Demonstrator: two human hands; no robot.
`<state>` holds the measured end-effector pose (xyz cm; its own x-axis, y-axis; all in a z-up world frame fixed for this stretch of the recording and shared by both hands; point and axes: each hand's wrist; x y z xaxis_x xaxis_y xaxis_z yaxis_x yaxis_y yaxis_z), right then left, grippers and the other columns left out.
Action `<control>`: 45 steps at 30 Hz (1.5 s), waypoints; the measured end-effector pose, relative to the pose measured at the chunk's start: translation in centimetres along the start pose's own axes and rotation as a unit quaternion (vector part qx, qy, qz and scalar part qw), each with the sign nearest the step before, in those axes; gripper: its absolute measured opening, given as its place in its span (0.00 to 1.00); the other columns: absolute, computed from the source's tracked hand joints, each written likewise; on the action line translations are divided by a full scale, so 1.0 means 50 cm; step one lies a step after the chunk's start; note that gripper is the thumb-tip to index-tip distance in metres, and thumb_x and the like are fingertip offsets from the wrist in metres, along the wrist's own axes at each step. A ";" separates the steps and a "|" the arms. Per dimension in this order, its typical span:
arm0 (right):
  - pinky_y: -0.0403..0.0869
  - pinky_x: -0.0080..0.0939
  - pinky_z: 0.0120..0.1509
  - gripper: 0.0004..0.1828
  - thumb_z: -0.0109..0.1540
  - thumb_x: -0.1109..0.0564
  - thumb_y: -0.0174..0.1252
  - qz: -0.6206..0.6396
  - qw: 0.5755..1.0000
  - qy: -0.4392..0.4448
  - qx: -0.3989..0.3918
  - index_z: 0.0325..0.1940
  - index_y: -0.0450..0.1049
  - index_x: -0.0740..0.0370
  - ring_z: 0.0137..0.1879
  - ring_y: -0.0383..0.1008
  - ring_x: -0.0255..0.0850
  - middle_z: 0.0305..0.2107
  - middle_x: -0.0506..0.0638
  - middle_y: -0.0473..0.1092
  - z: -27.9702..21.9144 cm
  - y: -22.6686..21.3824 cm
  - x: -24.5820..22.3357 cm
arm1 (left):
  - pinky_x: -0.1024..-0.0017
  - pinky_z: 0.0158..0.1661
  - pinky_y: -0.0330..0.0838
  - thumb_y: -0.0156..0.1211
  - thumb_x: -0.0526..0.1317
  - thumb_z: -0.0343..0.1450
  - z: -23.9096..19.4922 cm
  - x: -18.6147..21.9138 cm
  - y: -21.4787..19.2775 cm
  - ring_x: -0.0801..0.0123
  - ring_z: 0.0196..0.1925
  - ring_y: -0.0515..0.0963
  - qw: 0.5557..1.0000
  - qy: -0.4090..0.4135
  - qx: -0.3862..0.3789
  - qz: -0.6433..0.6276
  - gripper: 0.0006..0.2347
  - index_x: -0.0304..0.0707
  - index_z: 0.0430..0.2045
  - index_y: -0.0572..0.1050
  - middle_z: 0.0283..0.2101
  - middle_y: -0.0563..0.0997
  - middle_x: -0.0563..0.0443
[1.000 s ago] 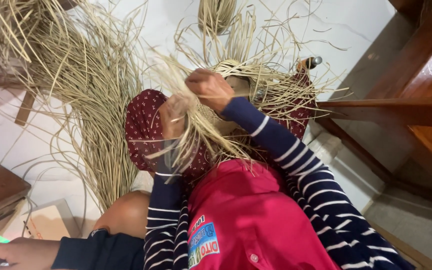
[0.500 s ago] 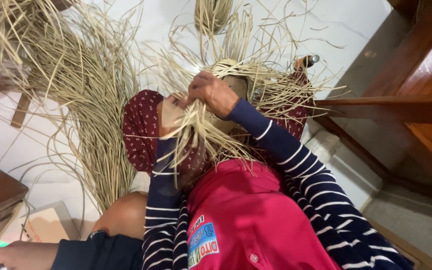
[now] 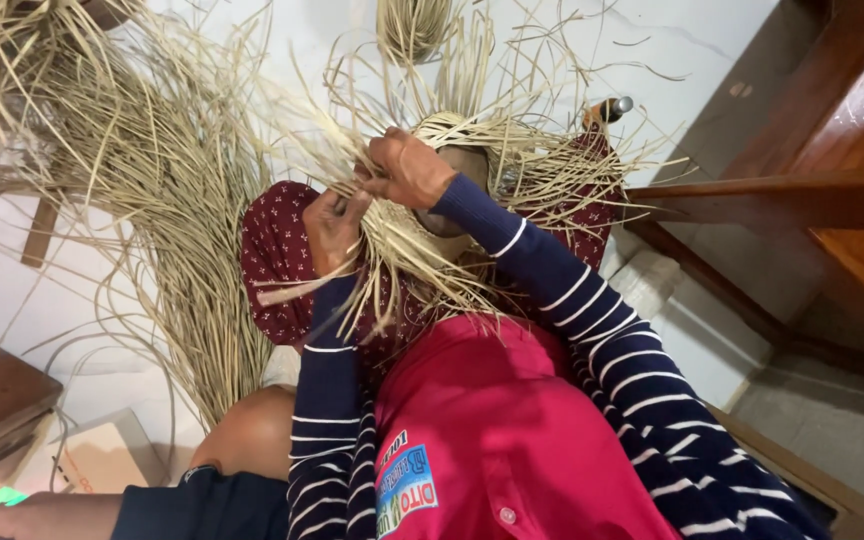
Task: The person sits on the floor and weaves dried straw strands by hand into a circular base, repeatedly pulling and tucking strands to build up the structure. Another person is visible nearby handling similar straw bundles.
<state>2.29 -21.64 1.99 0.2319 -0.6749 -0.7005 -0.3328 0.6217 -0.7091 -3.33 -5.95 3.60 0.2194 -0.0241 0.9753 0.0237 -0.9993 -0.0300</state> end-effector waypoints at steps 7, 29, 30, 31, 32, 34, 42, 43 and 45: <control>0.74 0.58 0.41 0.17 0.51 0.44 0.65 0.007 0.998 0.048 0.050 0.30 0.68 0.55 0.38 0.74 0.56 0.27 0.53 0.67 0.031 0.067 0.056 | 0.71 0.35 0.72 0.63 0.35 0.67 0.023 -0.120 -0.005 0.72 0.30 0.75 0.999 0.001 0.019 -0.028 0.03 0.37 0.30 0.78 0.27 0.80 0.46; 0.75 0.60 0.44 0.24 0.51 0.40 0.65 -0.065 0.997 0.030 -0.033 0.42 0.72 0.55 0.41 0.74 0.61 0.36 0.59 0.66 0.011 -0.020 0.003 | 0.69 0.35 0.71 0.62 0.32 0.64 0.000 0.034 0.027 0.73 0.31 0.73 0.998 0.056 -0.002 0.037 0.02 0.35 0.26 0.78 0.25 0.78 0.46; 0.75 0.60 0.44 0.24 0.51 0.40 0.65 -0.065 0.997 0.033 -0.032 0.42 0.72 0.55 0.41 0.74 0.61 0.36 0.59 0.66 -0.002 -0.030 -0.003 | 0.69 0.35 0.71 0.62 0.32 0.64 0.031 -0.101 -0.003 0.73 0.31 0.73 0.998 0.055 -0.005 0.036 0.02 0.35 0.26 0.78 0.25 0.78 0.46; 0.73 0.55 0.43 0.16 0.54 0.44 0.62 -0.052 0.997 -0.053 0.016 0.35 0.69 0.56 0.40 0.72 0.58 0.31 0.55 0.65 -0.015 -0.038 -0.010 | 0.71 0.32 0.70 0.64 0.35 0.64 0.060 -0.229 -0.031 0.72 0.28 0.74 0.998 0.040 0.006 0.057 0.02 0.38 0.25 0.78 0.24 0.78 0.48; 0.71 0.50 0.42 0.12 0.57 0.48 0.58 -0.037 0.987 -0.142 0.060 0.29 0.66 0.56 0.39 0.70 0.54 0.25 0.51 0.64 -0.028 -0.044 -0.018 | 0.72 0.30 0.70 0.66 0.39 0.64 0.093 -0.351 -0.051 0.71 0.25 0.74 0.997 0.023 0.023 0.077 0.04 0.41 0.24 0.78 0.22 0.77 0.51; 0.69 0.50 0.43 0.10 0.56 0.48 0.55 -0.032 0.982 -0.164 0.086 0.29 0.67 0.55 0.41 0.68 0.53 0.27 0.51 0.64 -0.039 -0.016 0.016 | 0.77 0.27 0.68 0.64 0.38 0.65 0.027 -0.125 0.003 0.75 0.24 0.72 0.999 0.006 0.018 0.036 0.03 0.39 0.24 0.78 0.20 0.75 0.54; 0.63 0.44 0.47 0.12 0.63 0.46 0.48 -0.065 0.949 -0.263 0.163 0.30 0.69 0.53 0.47 0.62 0.50 0.35 0.49 0.63 -0.076 -0.021 0.017 | 0.75 0.25 0.72 0.63 0.37 0.65 0.000 0.070 0.042 0.78 0.23 0.71 0.993 -0.090 -0.003 -0.077 0.05 0.34 0.23 0.75 0.19 0.75 0.51; 0.64 0.44 0.47 0.13 0.64 0.46 0.47 -0.045 0.950 -0.262 0.166 0.31 0.70 0.52 0.47 0.63 0.50 0.35 0.49 0.64 -0.075 -0.018 0.019 | 0.74 0.26 0.72 0.65 0.39 0.64 0.014 0.048 0.040 0.78 0.23 0.71 0.996 -0.069 -0.005 -0.057 0.06 0.35 0.24 0.77 0.20 0.76 0.50; 0.64 0.44 0.46 0.13 0.65 0.46 0.46 -0.026 0.950 -0.261 0.170 0.32 0.72 0.51 0.46 0.64 0.49 0.35 0.49 0.65 -0.056 0.016 0.062 | 0.73 0.26 0.72 0.68 0.40 0.64 0.024 0.004 0.029 0.78 0.24 0.71 0.998 -0.046 -0.007 -0.037 0.07 0.36 0.24 0.78 0.21 0.78 0.48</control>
<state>0.16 -24.38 -0.54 0.6917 -0.4735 -0.5453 -0.0143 0.7460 -0.6658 -2.08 -7.34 3.48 0.3055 0.0525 0.9507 0.0291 -0.9985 0.0457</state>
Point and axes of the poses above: each hand's wrist, its own z-axis towards the middle knuckle, its own y-axis out of the palm, x = y × z
